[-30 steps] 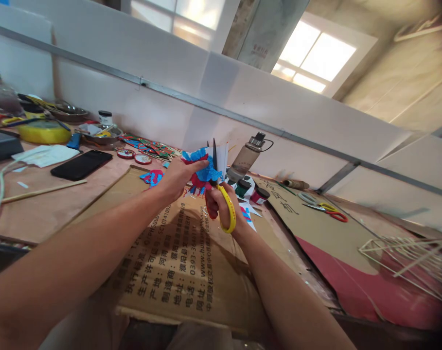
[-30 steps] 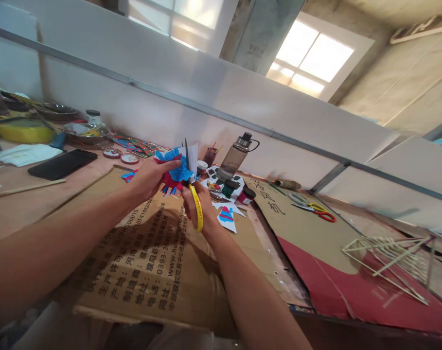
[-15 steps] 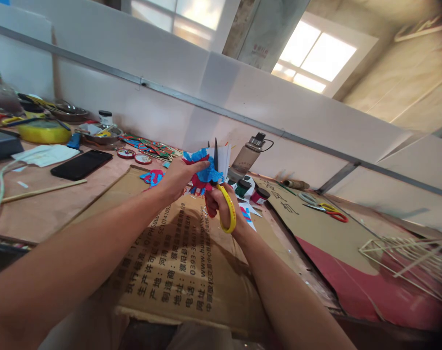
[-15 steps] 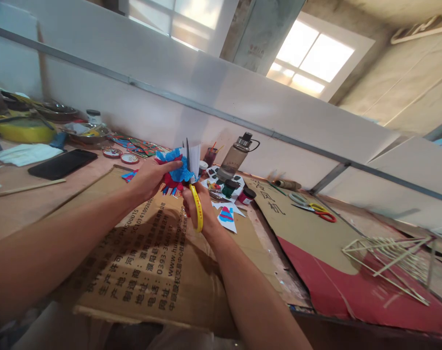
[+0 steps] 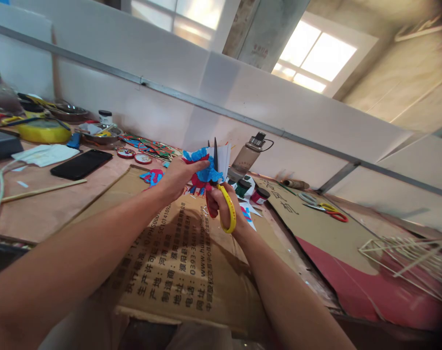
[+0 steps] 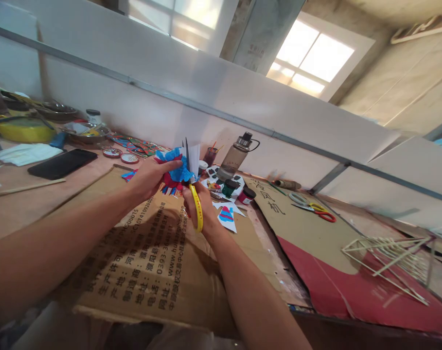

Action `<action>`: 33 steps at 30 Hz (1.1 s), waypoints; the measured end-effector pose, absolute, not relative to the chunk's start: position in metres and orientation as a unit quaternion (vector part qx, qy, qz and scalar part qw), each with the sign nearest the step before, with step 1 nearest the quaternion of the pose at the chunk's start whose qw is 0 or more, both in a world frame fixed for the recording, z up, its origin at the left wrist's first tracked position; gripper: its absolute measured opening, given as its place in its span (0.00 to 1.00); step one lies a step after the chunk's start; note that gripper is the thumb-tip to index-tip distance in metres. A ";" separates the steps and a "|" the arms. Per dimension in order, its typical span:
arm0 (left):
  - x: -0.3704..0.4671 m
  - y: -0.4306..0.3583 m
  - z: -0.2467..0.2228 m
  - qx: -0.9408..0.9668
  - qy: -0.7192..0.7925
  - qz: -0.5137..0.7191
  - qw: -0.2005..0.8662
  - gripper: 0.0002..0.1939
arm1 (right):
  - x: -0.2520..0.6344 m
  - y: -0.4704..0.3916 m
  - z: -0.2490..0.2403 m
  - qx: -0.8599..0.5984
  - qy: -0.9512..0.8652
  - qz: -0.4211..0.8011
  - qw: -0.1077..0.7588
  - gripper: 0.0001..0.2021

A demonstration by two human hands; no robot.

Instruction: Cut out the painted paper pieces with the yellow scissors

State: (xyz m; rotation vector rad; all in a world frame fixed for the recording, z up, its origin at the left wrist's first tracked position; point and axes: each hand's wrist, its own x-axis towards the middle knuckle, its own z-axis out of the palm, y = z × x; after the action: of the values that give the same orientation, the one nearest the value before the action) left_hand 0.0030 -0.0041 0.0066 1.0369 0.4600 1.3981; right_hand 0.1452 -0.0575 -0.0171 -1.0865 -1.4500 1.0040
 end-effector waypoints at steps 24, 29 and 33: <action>0.002 -0.006 0.008 0.455 0.207 0.601 0.623 0.18 | 0.147 -0.056 -0.018 -0.444 -0.596 0.431 0.512 0.16; 0.003 -0.006 0.009 0.458 0.202 0.601 0.623 0.16 | 0.147 -0.056 -0.019 -0.442 -0.596 0.429 0.515 0.18; 0.003 -0.007 0.009 0.463 0.205 0.599 0.620 0.15 | 0.146 -0.058 -0.017 -0.444 -0.597 0.428 0.513 0.18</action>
State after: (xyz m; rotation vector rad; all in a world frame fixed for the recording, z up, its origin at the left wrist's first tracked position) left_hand 0.0028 -0.0069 0.0095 1.0637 0.4717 1.3779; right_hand 0.1463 -0.0580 -0.0169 -1.0675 -1.4363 1.0293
